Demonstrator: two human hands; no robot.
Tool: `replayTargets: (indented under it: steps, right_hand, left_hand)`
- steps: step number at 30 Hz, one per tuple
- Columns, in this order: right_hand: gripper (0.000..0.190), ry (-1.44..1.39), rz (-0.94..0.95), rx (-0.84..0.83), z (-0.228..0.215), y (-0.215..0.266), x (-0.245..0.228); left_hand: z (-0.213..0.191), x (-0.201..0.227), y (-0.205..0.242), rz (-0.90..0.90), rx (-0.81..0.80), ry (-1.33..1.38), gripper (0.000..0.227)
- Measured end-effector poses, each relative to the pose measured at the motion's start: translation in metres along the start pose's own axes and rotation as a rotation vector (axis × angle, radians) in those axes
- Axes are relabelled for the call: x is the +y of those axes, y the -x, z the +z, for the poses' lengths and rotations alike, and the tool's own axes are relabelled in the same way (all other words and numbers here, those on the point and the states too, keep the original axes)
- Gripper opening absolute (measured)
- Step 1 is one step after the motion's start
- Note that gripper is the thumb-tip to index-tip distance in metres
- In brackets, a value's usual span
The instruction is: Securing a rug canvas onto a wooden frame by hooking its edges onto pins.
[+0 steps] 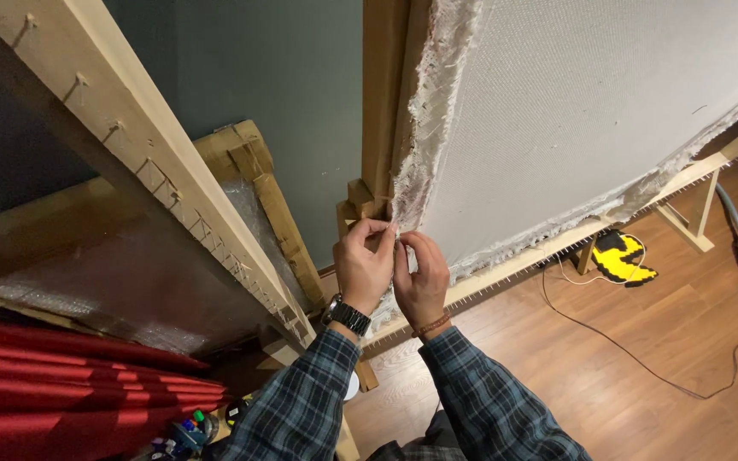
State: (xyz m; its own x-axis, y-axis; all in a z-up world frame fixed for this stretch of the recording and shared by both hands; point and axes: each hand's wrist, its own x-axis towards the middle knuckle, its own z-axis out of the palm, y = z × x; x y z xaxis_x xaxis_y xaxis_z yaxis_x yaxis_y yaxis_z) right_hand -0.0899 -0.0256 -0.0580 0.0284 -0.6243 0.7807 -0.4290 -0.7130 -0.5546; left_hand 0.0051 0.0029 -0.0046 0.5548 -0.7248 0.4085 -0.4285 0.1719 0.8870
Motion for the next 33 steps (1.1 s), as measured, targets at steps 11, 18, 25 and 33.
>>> replayTargets:
  steps: [11, 18, 25, 33]
  right_hand:
    - [0.012, -0.041, 0.005, -0.023, 0.01, 0.007, 0.004]
    - [0.013, 0.005, 0.08, 0.023, 0.02, 0.007, -0.001]
    - [0.011, 0.049, 0.108, 0.038, 0.012, 0.015, 0.006]
    - [0.03, 0.183, 0.23, -0.093, 0.007, 0.026, 0.029]
  left_hand:
    - [0.017, -0.013, 0.005, 0.115, 0.121, -0.031, 0.006]
    - [0.008, -0.027, -0.002, 0.273, 0.087, -0.281, 0.005]
    - [0.004, -0.024, -0.003, 0.249, 0.035, -0.291, 0.005]
    - [0.006, -0.012, 0.01, 0.075, 0.019, -0.275, 0.018]
